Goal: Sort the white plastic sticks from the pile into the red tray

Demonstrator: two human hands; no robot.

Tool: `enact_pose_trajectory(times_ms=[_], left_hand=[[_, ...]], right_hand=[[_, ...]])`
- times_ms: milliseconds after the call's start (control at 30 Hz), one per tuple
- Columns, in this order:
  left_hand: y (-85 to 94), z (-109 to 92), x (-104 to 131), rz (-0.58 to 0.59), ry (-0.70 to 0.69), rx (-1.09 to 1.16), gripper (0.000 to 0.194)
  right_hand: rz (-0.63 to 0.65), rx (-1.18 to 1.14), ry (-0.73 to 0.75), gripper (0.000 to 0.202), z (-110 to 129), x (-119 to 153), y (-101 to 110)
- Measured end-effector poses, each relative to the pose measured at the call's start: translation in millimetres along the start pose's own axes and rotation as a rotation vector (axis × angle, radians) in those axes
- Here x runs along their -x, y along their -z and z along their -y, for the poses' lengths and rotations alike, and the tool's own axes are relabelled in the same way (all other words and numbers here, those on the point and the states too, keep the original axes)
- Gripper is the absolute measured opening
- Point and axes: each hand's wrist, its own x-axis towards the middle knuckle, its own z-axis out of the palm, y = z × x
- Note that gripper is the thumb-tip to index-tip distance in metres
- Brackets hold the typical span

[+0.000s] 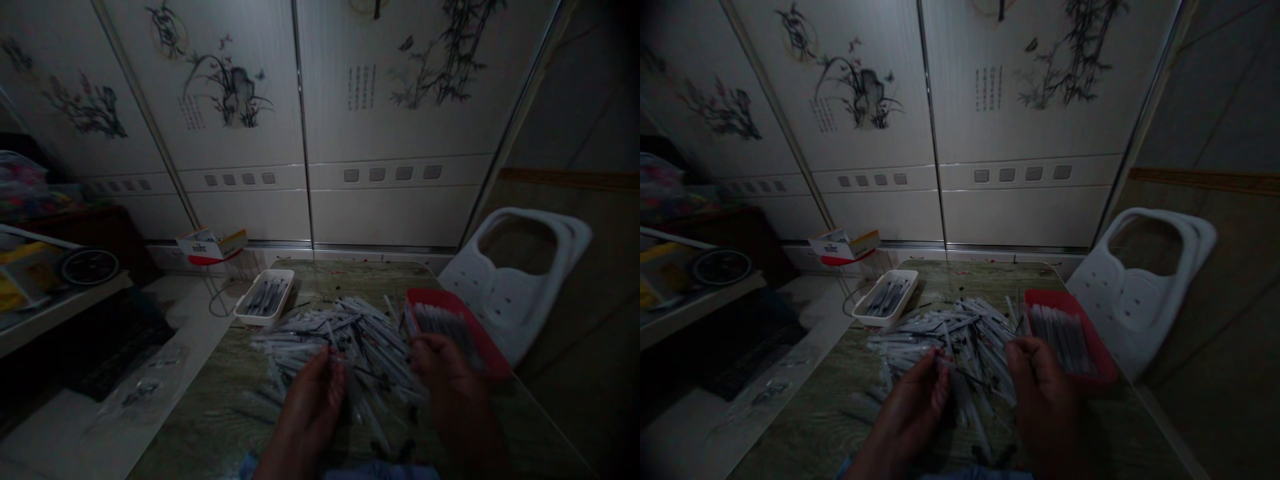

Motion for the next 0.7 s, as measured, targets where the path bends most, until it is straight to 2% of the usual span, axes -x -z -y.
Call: enact_pose_trajectory(times_ms=[133, 333, 467, 600, 700], left_hand=[[-1.8, 4.3, 3.6, 0.027, 0.063, 0.041, 0.003], [-0.7, 16.9, 12.0, 0.161, 0.132, -0.139, 0.013], [1.2, 16.7, 11.9, 0.155, 0.138, -0.154, 0.014], [1.1, 8.2, 9.0, 0.135, 0.117, -0.084, 0.012], [-0.5, -0.7, 7.1, 0.113, 0.071, 0.022, 0.005]], right_hand=[[-0.018, -0.031, 0.075, 0.054, -6.5, 3.1, -7.9], [0.090, -0.028, 0.147, 0.061, -9.3, 10.4, -18.4], [0.049, -0.044, 0.115, 0.059, -8.7, 8.0, -15.4], [-0.012, -0.039, 0.038, 0.053, -8.2, -0.3, -9.8], [0.065, 0.012, 0.028, 0.042, -8.0, -6.6, -6.3]])
